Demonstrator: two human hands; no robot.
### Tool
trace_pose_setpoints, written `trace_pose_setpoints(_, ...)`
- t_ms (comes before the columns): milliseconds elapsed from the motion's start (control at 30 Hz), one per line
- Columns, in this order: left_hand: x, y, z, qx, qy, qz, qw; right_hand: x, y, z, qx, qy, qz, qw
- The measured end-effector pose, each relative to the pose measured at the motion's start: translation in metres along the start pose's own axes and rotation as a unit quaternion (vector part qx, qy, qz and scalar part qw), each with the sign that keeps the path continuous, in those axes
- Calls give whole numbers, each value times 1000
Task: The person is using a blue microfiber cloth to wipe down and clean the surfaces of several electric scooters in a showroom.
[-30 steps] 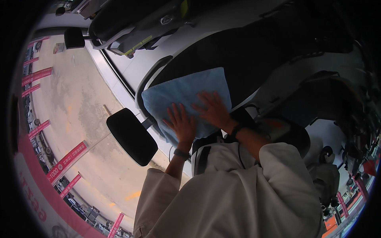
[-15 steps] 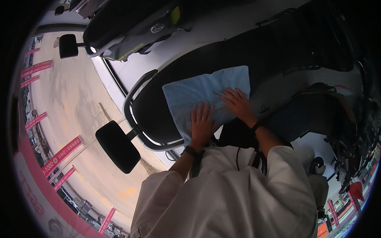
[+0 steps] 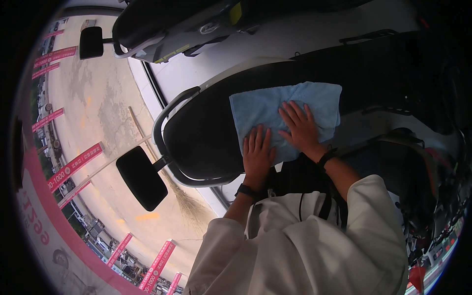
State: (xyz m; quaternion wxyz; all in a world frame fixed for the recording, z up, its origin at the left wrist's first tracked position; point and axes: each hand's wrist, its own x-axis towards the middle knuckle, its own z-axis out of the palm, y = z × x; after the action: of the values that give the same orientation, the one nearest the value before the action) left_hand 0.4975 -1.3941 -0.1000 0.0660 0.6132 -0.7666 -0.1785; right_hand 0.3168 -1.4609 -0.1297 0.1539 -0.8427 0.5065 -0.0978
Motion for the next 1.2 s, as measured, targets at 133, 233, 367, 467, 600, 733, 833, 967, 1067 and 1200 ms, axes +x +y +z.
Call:
trace_pose_setpoints(133, -7, -9, -10, 20, 0, -44, 999, 32, -30, 7, 54, -10, -11, 998)
trace_pose_setpoints(233, 3, -10, -16, 21, -17, -49, 998, 37, -30, 8, 100, 1, -3, 995)
trace_pose_setpoints(367, 50, -11, -20, -38, 81, -37, 995, 18, 8, -5, 100, 32, 17, 994)
trace_pose_setpoints(467, 65, -7, -14, -28, 106, -17, 994, -7, 44, -19, 29, 87, 120, 989)
trace_pose_setpoints(600, 58, -14, 3, 8, 81, 7, 997, -7, 39, -21, -14, 157, 135, 978)
trace_pose_setpoints(733, 50, -25, -8, -17, 105, 40, 994, 11, 8, 5, 96, 139, 94, 981)
trace_pose_setpoints(833, 20, -59, -30, 44, 78, 13, 996, 40, -26, 11, 189, 144, 13, 971)
trace_pose_setpoints(967, -2, -101, -63, 112, 114, -95, 983, 89, -62, 27, 217, 123, -84, 965)
trace_pose_setpoints(1067, 6, -119, -73, 111, 130, -146, 974, 132, -86, 29, 216, 129, -119, 961)
trace_pose_setpoints(1200, 50, -100, -49, 50, 170, -112, 978, 143, -63, 27, 188, 229, -66, 953)
